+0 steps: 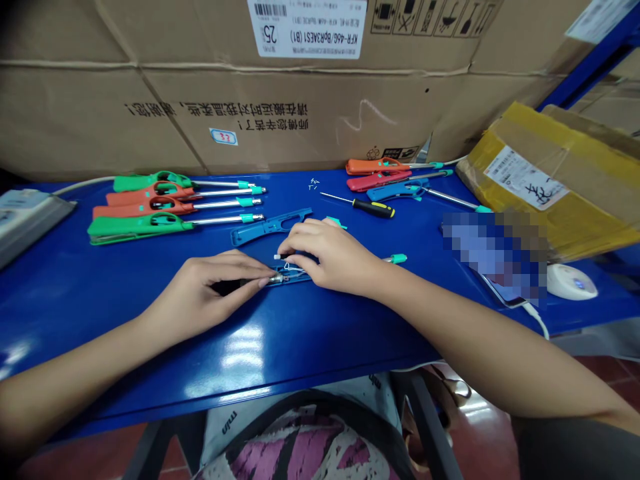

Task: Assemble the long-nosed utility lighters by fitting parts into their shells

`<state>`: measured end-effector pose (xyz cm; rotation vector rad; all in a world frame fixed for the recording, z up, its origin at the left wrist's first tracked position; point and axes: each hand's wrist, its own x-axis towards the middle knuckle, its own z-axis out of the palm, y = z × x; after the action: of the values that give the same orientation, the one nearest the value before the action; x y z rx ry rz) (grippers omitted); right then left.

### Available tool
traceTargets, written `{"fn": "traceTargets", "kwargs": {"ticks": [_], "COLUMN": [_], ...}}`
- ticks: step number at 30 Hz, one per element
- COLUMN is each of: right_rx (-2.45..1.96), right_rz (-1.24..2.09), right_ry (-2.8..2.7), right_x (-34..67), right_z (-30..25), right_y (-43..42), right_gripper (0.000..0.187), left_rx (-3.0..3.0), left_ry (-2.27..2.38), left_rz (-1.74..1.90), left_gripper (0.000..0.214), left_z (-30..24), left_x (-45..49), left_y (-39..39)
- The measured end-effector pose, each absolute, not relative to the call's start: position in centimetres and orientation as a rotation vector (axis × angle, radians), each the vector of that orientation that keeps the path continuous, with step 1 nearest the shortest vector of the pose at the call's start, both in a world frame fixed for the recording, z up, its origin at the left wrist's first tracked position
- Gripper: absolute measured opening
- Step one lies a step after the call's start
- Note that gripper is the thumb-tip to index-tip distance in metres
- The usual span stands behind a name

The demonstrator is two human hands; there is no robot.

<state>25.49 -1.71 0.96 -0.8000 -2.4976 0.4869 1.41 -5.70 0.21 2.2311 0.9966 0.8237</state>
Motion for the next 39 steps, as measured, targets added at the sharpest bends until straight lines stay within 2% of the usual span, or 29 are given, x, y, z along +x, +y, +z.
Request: {"fn": "traceTargets", "kwargs": {"ticks": [8,16,22,26,30,34,39], "right_rx": [-0.685,-0.72,-0.695,-0.699,-0.762,-0.92,-1.163], "right_rz": [0.259,0.354,0.122,0.192,0.36,0.343,0.229], "right_ry": [-2.68,-2.648,-2.776,-2.797,-2.721,-2.5,-2.755], "right_x": [25.8,25.6,25.7,25.8,26.4,27.4,28.3], "right_z": [1.3,0.8,1.4,1.6,2.3,4.1,6.1], "right_y": [-1.9,-1.8,-2.0,-2.3,-1.8,-1.3,-2.2], "right_gripper": [0.021,0.018,0.027,0.025,0.025,0.028,0.015], "left_rx": [2.108,2.132,2.171,2.221,2.319,2.427,2.524], "left_ry": [1.071,1.102,1.11,1.063,1.063,1.057,1.007], "left_rz": [0.853,0.849,0.839,0.855,0.796,0.755,0.751], "left_gripper": [0.016,0.014,0.015,0.021,0.029,0.029,0.029], "left_z": [0.0,-0.1,0.0,0.1,0.2,0.3,0.2], "left_x": [1.6,1.5,1.6,1.7,1.6,1.5,1.2], "left_y": [-5.6,-5.5,-5.5,-5.6,-5.7,-5.8,-5.5]}}
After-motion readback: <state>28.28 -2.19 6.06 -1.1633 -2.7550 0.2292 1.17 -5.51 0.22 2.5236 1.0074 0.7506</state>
